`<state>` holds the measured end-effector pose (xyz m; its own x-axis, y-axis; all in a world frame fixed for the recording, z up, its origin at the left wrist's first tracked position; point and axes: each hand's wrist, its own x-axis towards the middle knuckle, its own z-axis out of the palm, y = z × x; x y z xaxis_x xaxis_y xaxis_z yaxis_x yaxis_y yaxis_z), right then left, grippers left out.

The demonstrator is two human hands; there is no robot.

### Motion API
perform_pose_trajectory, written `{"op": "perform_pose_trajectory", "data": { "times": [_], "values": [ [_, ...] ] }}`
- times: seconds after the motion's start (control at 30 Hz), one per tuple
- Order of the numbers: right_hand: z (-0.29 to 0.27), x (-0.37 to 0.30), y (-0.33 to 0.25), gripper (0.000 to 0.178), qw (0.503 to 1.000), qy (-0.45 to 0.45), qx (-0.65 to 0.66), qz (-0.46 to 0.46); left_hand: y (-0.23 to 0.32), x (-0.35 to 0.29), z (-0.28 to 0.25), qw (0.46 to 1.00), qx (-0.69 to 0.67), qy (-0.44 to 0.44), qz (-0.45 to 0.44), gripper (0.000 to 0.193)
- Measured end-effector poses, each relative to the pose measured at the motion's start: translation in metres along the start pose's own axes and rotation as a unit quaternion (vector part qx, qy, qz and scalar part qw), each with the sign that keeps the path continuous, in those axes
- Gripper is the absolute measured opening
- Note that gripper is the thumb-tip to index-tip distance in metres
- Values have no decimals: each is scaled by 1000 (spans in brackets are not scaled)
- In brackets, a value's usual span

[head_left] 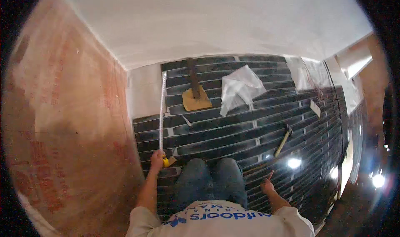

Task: Measure and cut large insulation panels for floor or ceiling installation.

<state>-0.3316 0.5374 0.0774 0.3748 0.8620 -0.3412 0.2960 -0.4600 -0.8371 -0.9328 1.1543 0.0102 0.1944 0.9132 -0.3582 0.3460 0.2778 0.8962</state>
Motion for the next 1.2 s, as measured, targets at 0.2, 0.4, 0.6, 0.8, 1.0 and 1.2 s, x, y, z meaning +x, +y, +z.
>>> {"op": "perform_pose_trajectory", "data": {
  "times": [0.2, 0.4, 0.6, 0.8, 1.0, 1.2],
  "values": [
    [177, -167, -56, 34, 773, -294, -503, 252, 4, -92, -38, 966, 230, -108, -44, 42],
    [262, -115, -142, 44, 921, 142, -81, 354, -3, -35, -115, 980, 126, -125, 87, 42],
    [366, -392, 4, 46, 839, 417, 96, 336, 15, -160, 9, 969, 93, -227, 17, 30],
    [501, -373, 34, 48, 733, 427, 217, 484, 153, -77, -1, 938, 184, -215, 198, 28],
    [607, -606, 117, 41, 657, 261, -98, 700, 152, -216, 116, 835, 284, -368, 293, 40],
    [524, -428, 22, 46, 587, 515, 257, 570, 255, -218, 114, 825, 286, -356, 332, 41]
  ]
}}
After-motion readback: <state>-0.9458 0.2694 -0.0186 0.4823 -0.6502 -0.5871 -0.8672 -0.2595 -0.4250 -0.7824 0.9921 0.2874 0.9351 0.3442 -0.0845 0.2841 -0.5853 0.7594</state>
